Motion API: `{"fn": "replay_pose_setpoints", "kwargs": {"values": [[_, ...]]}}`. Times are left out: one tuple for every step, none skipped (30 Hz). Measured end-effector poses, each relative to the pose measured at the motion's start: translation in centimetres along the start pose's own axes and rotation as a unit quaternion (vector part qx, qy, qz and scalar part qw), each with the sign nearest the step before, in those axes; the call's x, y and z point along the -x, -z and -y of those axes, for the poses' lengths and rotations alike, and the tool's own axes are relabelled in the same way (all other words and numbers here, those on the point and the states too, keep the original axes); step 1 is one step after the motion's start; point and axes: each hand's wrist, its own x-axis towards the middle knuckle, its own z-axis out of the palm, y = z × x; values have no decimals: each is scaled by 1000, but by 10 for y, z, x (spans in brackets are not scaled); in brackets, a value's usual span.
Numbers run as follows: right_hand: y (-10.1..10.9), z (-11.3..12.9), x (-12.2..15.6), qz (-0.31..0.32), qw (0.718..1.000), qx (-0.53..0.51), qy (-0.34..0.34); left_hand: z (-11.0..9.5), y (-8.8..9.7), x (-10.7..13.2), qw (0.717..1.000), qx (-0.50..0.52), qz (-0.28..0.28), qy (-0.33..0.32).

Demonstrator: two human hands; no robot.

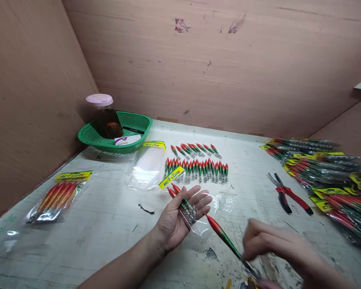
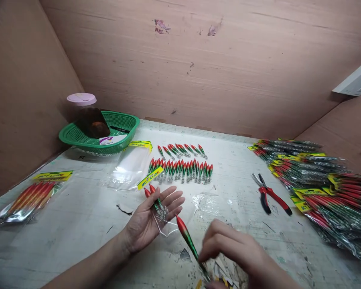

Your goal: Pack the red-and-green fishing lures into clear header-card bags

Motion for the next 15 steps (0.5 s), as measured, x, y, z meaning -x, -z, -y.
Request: {"fn": "replay_pose_setpoints", "kwargs": {"values": [[-9,1,-7,39,999,2,19,1,0,0,1000,-3,1,4],[-18,1,-13,55,998,10,39,2,0,0,1000,-5,0,8],[-28,-1,-19,41,997,27,59,3,0,1,1000,-7,-3,9],[-37,-2,-24,-1,996,50,74,4,0,1,1000,-9,-6,10],[-46,-4,-27,-45,992,75,87,5,-1,1,1000,-11,-7,10],[-54,-6,-29,-82,987,100,97,6,-1,1,1000,-12,-8,9],[-61,-8,-29,-111,981,120,101,6,-1,2,1000,-12,-10,9],[-66,-9,-29,-131,977,134,102,6,-2,2,1000,-11,-9,7],[-70,-9,-28,-146,974,141,99,6,-2,2,1000,-9,-7,5],[-72,-9,-28,-158,972,145,95,5,-2,2,1000,-6,-3,3],[-73,-9,-28,-168,970,147,94,5,-1,1,1000,-3,2,1],[-72,-8,-28,-179,968,149,94,5,-1,1,1000,0,8,0],[-71,-8,-29,-192,966,148,92,5,0,1,1000,3,13,0],[-69,-7,-31,-204,964,145,88,5,0,1,1000,5,17,0],[-66,-7,-32,-213,964,135,80,5,1,1,1000,6,19,1]]}}
